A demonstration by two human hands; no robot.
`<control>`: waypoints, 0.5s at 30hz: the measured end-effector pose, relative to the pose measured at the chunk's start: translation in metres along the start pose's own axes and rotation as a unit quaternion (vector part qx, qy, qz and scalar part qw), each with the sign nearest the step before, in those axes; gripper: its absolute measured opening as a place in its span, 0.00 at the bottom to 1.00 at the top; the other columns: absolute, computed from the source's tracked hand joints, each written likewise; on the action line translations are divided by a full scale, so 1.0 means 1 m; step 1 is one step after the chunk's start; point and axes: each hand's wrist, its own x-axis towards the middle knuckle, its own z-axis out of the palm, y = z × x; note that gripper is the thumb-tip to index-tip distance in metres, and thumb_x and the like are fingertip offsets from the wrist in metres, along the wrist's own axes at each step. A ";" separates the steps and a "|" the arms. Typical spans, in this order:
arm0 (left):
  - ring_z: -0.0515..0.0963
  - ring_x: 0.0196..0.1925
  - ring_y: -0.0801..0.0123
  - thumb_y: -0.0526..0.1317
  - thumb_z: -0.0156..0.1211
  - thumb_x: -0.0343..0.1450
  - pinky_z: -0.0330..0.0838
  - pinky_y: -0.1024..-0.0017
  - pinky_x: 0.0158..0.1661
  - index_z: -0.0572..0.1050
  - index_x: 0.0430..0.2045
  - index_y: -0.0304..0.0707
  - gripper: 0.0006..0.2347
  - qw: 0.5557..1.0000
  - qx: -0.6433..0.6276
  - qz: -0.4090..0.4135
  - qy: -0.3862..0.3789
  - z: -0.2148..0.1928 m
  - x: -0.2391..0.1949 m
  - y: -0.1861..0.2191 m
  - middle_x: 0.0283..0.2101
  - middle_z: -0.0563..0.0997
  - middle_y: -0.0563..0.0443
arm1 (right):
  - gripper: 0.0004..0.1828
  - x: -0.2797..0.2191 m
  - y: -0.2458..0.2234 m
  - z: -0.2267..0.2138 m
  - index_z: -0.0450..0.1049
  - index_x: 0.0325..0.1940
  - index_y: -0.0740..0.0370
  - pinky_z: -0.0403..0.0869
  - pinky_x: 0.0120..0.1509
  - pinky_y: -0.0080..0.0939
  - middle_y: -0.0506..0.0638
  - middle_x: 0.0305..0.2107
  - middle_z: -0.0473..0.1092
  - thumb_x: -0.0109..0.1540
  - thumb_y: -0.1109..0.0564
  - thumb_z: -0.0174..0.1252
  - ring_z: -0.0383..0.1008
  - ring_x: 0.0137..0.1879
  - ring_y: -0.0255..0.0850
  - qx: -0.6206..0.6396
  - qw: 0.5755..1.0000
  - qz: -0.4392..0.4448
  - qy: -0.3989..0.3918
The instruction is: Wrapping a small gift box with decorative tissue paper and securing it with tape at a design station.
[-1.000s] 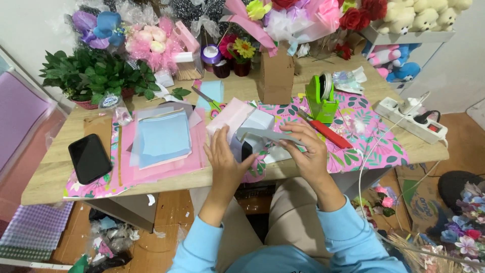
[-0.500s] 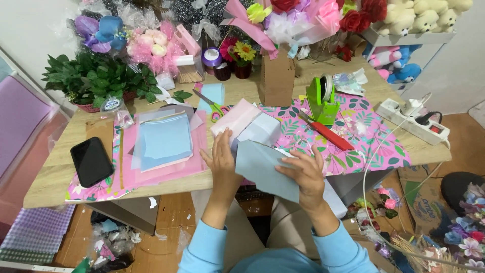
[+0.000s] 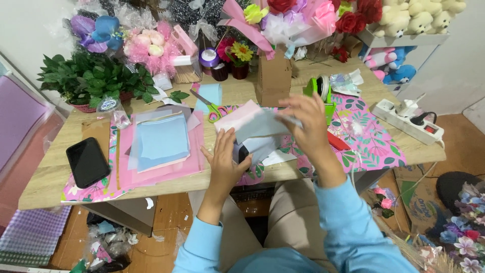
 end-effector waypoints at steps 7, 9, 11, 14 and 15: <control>0.58 0.75 0.50 0.45 0.71 0.64 0.11 0.30 0.63 0.70 0.60 0.41 0.28 1.000 -0.004 -0.003 0.002 -0.005 0.000 0.003 0.67 0.70 0.45 | 0.07 0.054 0.020 0.012 0.81 0.44 0.61 0.70 0.63 0.56 0.52 0.35 0.79 0.68 0.55 0.65 0.76 0.46 0.38 0.206 0.967 0.134 0.068; 0.55 0.77 0.53 0.48 0.69 0.65 0.08 0.34 0.63 0.70 0.62 0.44 0.29 1.000 -0.017 -0.014 -0.015 -0.005 0.000 0.000 0.69 0.68 0.47 | 0.04 0.059 0.020 -0.004 0.83 0.40 0.58 0.73 0.58 0.46 0.49 0.31 0.79 0.68 0.57 0.67 0.79 0.42 0.38 0.163 0.979 0.110 0.061; 0.54 0.77 0.51 0.49 0.70 0.64 0.08 0.32 0.63 0.69 0.62 0.43 0.30 0.999 -0.040 -0.017 -0.023 -0.013 0.002 0.007 0.70 0.67 0.45 | 0.04 0.051 0.016 -0.007 0.82 0.39 0.58 0.73 0.56 0.45 0.49 0.31 0.79 0.67 0.56 0.68 0.78 0.41 0.37 0.137 0.983 0.103 0.070; 0.50 0.77 0.47 0.53 0.68 0.65 0.10 0.32 0.64 0.67 0.64 0.41 0.33 0.989 -0.143 -0.039 -0.024 -0.012 0.000 0.004 0.72 0.64 0.41 | 0.07 0.029 0.001 -0.011 0.80 0.41 0.62 0.74 0.55 0.52 0.55 0.32 0.78 0.65 0.58 0.71 0.79 0.43 0.49 0.074 0.990 0.039 0.117; 0.48 0.78 0.45 0.54 0.65 0.65 0.11 0.34 0.65 0.65 0.66 0.39 0.34 0.974 -0.219 -0.056 -0.016 -0.011 0.001 0.001 0.73 0.61 0.39 | 0.10 0.022 -0.006 -0.012 0.79 0.43 0.67 0.74 0.55 0.59 0.62 0.34 0.77 0.63 0.59 0.72 0.80 0.46 0.63 0.038 0.987 -0.019 0.155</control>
